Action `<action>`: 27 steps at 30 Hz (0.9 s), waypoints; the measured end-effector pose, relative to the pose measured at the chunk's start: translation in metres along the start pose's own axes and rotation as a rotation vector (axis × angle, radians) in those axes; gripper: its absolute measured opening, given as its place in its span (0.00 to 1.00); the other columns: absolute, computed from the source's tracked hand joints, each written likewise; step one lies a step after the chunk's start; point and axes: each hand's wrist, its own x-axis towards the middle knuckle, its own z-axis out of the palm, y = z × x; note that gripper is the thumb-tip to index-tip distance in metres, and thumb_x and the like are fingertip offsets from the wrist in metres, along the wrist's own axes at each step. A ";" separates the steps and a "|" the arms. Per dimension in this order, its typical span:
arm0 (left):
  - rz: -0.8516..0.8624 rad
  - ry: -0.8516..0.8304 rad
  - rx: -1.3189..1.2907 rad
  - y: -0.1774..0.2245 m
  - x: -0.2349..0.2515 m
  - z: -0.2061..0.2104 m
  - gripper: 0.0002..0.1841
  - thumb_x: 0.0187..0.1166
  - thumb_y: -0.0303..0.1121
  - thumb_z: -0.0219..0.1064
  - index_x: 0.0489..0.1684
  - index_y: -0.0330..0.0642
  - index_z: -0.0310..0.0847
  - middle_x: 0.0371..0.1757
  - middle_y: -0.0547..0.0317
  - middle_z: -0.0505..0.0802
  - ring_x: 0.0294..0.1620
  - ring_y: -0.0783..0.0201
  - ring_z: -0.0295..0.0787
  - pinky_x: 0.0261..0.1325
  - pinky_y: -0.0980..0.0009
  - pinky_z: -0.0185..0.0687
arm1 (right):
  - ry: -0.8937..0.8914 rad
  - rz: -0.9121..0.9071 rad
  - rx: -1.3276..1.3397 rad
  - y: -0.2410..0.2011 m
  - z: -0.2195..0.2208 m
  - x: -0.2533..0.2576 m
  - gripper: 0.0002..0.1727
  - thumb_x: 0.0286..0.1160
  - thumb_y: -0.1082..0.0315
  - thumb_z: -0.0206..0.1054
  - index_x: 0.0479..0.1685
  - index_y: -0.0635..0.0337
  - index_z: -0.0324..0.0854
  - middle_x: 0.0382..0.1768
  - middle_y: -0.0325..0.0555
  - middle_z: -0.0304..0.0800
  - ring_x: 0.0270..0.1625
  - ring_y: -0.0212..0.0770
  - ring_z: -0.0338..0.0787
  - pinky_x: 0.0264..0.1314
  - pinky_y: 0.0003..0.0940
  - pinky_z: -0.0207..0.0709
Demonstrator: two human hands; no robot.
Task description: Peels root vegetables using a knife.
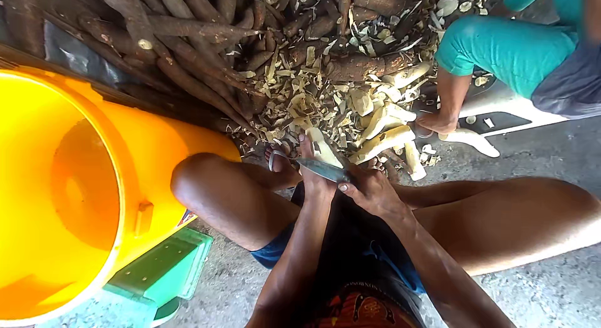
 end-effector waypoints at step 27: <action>0.043 0.083 0.138 0.010 -0.014 0.009 0.25 0.93 0.55 0.45 0.55 0.43 0.79 0.39 0.53 0.89 0.38 0.60 0.91 0.40 0.61 0.91 | 0.059 0.199 0.159 0.044 -0.024 0.037 0.42 0.84 0.28 0.39 0.40 0.59 0.83 0.19 0.42 0.78 0.24 0.40 0.82 0.29 0.47 0.78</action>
